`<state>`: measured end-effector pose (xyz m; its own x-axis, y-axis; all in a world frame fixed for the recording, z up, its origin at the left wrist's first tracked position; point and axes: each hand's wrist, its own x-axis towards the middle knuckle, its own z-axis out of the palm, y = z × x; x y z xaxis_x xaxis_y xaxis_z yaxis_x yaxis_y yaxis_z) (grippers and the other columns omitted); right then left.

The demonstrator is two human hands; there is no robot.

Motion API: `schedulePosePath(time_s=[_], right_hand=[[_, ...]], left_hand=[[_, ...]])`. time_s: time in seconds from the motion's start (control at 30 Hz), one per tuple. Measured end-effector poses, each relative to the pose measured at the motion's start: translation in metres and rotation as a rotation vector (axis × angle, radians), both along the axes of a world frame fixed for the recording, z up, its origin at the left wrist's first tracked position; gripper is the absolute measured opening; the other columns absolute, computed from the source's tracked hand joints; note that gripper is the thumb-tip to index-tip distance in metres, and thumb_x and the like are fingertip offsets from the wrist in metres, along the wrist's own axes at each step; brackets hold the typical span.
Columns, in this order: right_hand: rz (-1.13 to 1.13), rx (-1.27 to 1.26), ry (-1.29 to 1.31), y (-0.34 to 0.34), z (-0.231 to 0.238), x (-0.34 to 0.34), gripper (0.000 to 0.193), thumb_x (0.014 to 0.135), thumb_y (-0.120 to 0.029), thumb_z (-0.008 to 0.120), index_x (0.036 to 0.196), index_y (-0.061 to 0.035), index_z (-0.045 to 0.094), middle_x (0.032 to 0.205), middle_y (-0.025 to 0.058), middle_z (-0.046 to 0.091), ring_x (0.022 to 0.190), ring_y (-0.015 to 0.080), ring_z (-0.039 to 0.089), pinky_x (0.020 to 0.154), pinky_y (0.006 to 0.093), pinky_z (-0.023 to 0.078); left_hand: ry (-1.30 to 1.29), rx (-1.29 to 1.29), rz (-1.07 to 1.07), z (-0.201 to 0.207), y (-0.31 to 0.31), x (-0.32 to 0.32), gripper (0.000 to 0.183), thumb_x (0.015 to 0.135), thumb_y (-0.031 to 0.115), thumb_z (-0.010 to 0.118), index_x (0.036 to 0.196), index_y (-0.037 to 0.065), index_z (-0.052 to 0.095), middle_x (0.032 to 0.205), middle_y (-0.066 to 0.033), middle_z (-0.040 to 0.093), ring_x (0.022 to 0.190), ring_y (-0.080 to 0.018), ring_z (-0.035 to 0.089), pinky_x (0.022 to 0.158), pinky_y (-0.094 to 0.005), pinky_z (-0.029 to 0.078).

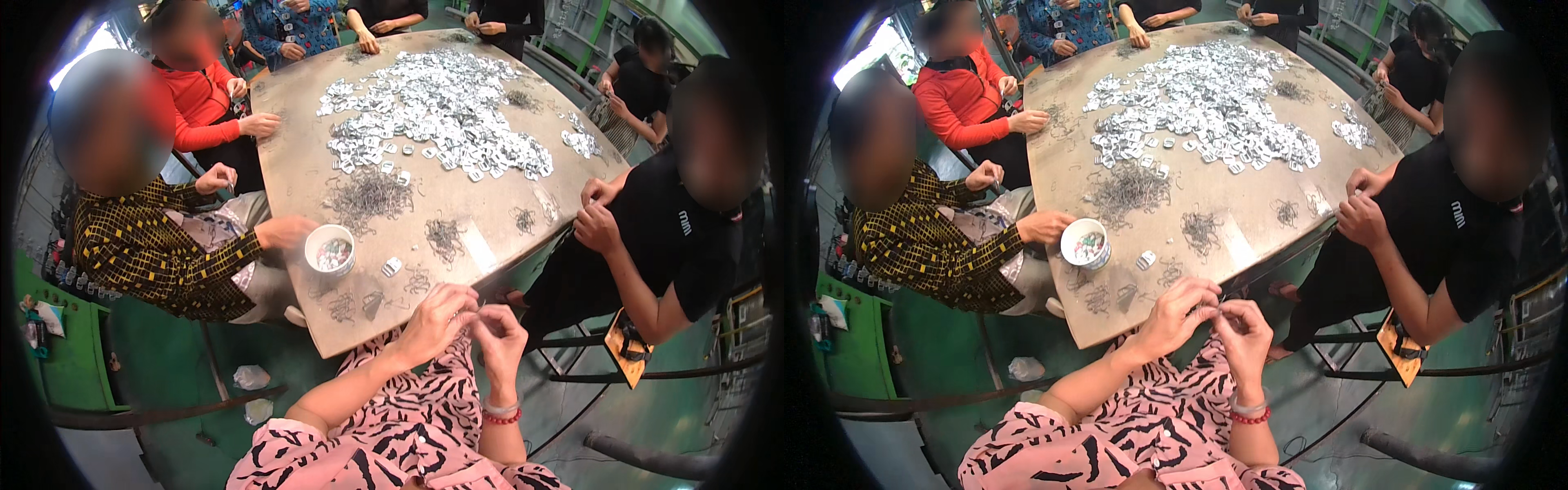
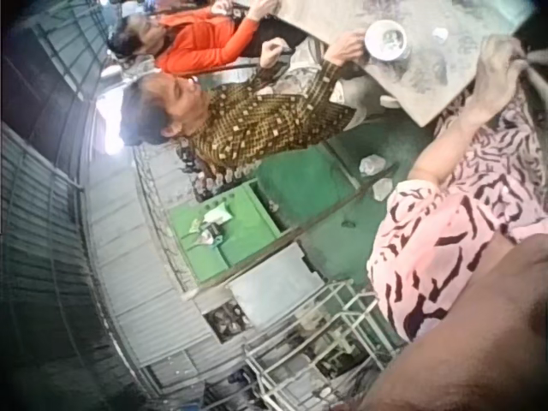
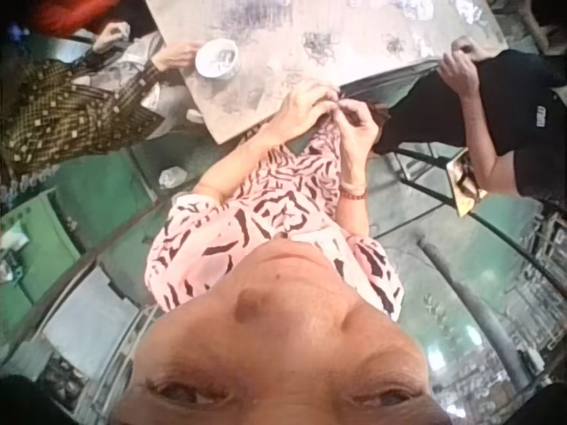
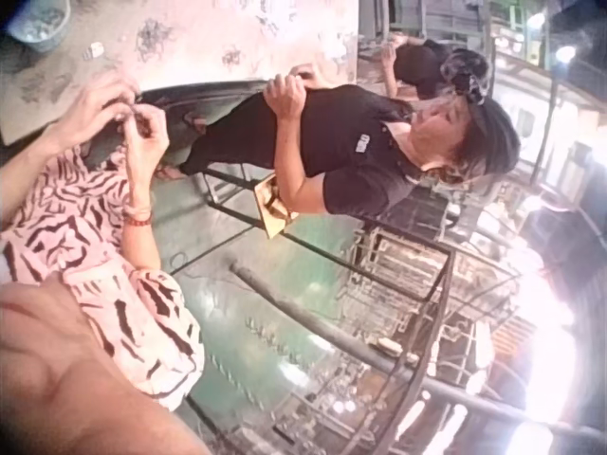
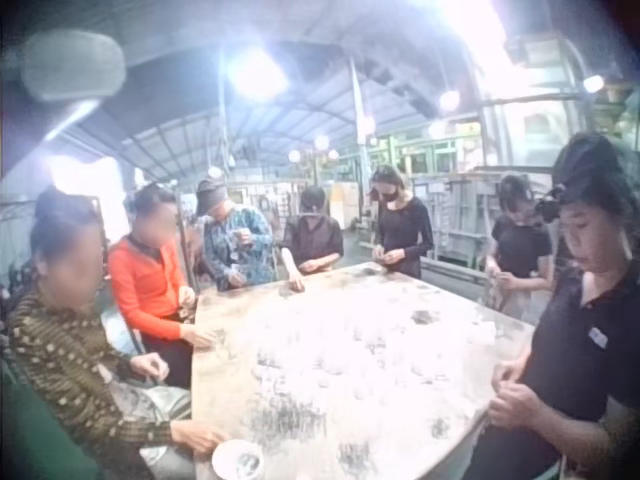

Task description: The person sorts small metal pieces and wire rings on a table with their hands, grouping them together and occasionally hanging assembled rings onto a metal rack.

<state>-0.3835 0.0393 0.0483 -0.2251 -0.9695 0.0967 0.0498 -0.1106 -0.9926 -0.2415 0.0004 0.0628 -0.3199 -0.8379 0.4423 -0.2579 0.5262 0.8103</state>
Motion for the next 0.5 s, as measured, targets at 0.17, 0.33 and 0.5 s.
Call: schedulePosePath(time_s=[0.17, 0.33, 0.5], right_hand=[[0.130, 0.072, 0.082, -0.054, 0.004, -0.034, 0.006, 0.081, -0.001, 0.062, 0.082, 0.0044, 0.064, 0.075, 0.0053, 0.060, 0.064, 0.0095, 0.056, 0.056, 0.0211, 0.045], [0.198, 0.014, 0.328, -0.207, -0.030, -0.053, 0.024, 0.086, -0.013, 0.057, 0.103, 0.0036, 0.063, 0.077, 0.0060, 0.063, 0.065, 0.0093, 0.056, 0.057, 0.0240, 0.046], [0.040, -0.330, 0.920, -0.328, -0.084, -0.040, 0.033, 0.074, 0.006, 0.048, 0.101, -0.0010, 0.065, 0.084, 0.0166, 0.064, 0.086, 0.0332, 0.058, 0.077, 0.0370, 0.047]], left_hand=[[0.034, 0.158, -0.064, -0.018, -0.012, 0.010, 0.012, 0.079, 0.004, 0.064, 0.089, 0.000, 0.060, 0.088, -0.0116, 0.064, 0.083, -0.0267, 0.061, 0.073, -0.0331, 0.048], [0.066, 0.183, -0.030, -0.022, -0.012, 0.017, 0.013, 0.077, 0.001, 0.066, 0.088, -0.001, 0.060, 0.085, -0.0110, 0.064, 0.080, -0.0253, 0.062, 0.072, -0.0325, 0.048], [0.105, 0.196, -0.052, -0.032, -0.005, 0.014, 0.011, 0.076, 0.004, 0.065, 0.086, 0.001, 0.059, 0.081, -0.0112, 0.062, 0.077, -0.0293, 0.059, 0.070, -0.0363, 0.046]])
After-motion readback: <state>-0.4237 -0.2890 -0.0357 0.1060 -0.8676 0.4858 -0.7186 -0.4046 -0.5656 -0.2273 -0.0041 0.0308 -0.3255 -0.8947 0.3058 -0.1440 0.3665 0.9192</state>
